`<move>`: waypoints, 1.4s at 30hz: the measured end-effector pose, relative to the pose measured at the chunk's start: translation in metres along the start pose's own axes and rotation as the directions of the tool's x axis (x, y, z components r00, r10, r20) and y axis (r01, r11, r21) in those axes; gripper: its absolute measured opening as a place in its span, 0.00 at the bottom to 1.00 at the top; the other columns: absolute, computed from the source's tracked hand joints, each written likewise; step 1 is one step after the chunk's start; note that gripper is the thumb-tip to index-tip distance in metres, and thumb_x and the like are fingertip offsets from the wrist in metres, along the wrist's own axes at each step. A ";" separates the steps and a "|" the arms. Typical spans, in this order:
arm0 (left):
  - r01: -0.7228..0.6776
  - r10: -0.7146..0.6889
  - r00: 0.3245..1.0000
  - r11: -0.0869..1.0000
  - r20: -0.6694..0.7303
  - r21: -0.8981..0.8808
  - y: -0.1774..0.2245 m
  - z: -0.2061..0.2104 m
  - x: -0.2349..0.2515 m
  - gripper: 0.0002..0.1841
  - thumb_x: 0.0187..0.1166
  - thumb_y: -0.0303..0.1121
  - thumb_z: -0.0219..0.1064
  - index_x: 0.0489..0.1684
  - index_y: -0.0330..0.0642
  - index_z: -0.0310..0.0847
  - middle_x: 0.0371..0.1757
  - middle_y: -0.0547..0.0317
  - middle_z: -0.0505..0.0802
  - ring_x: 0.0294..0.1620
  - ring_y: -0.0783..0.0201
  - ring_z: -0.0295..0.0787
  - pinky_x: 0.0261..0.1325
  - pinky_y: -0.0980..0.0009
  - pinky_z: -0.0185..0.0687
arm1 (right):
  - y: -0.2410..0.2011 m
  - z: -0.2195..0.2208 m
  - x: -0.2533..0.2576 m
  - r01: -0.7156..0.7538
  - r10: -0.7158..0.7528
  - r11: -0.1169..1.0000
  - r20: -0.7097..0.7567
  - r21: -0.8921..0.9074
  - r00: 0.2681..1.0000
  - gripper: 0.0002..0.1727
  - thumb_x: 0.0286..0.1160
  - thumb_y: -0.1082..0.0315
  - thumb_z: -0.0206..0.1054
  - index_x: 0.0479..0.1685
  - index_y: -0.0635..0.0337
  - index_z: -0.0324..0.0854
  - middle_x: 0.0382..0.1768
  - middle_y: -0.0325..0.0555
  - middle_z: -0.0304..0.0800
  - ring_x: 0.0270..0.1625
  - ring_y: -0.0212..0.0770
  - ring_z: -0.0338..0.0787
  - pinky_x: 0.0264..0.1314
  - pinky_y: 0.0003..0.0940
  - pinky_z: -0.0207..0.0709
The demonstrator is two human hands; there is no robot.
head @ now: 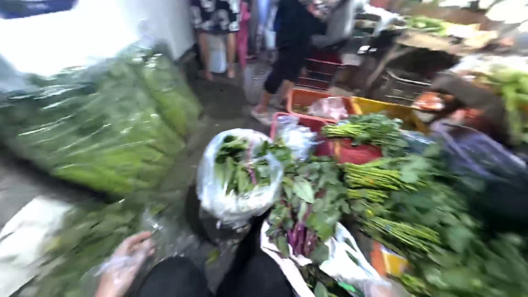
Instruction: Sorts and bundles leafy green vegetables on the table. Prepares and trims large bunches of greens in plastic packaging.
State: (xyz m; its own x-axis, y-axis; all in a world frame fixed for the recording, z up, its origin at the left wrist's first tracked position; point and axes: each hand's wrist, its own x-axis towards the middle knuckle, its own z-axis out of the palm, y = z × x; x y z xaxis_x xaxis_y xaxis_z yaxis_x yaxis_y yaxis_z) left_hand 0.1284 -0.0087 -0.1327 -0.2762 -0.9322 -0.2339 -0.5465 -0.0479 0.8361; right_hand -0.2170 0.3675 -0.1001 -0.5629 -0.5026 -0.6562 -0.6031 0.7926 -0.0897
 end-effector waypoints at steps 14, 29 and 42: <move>-0.420 0.239 0.824 0.866 0.514 0.270 0.087 0.078 0.022 0.24 0.83 0.39 0.68 0.78 0.48 0.78 0.76 0.48 0.83 0.68 0.49 0.86 0.72 0.47 0.79 | -0.038 -0.047 -0.017 0.057 -0.015 0.990 -0.313 0.126 0.950 0.21 0.86 0.61 0.61 0.68 0.66 0.84 0.54 0.71 0.91 0.61 0.71 0.89 0.69 0.70 0.75; -0.179 0.168 0.983 0.765 0.076 0.619 0.037 -0.073 0.232 0.22 0.84 0.36 0.63 0.76 0.44 0.79 0.76 0.41 0.83 0.78 0.39 0.76 0.77 0.36 0.69 | -0.377 -0.165 0.137 0.730 -0.599 0.594 -0.419 0.339 0.682 0.19 0.89 0.68 0.50 0.71 0.68 0.73 0.29 0.44 0.82 0.25 0.32 0.81 0.29 0.30 0.79; -0.131 0.307 0.951 0.301 0.034 0.945 -0.017 -0.099 0.447 0.33 0.77 0.17 0.61 0.87 0.40 0.65 0.92 0.51 0.66 0.96 0.48 0.46 0.92 0.38 0.32 | -0.572 -0.229 0.288 0.732 -0.729 0.680 -0.143 -0.038 0.669 0.22 0.94 0.59 0.51 0.79 0.60 0.71 0.50 0.63 0.89 0.46 0.58 0.91 0.53 0.59 0.82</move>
State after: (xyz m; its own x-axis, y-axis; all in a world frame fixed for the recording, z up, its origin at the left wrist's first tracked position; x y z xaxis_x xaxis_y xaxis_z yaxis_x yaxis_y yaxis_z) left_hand 0.0928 -0.4603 -0.2026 -0.4578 -0.8889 0.0174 -0.8750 0.4469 -0.1863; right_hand -0.1635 -0.3095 -0.0666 -0.0183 -0.9637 -0.2663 -0.8435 0.1579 -0.5133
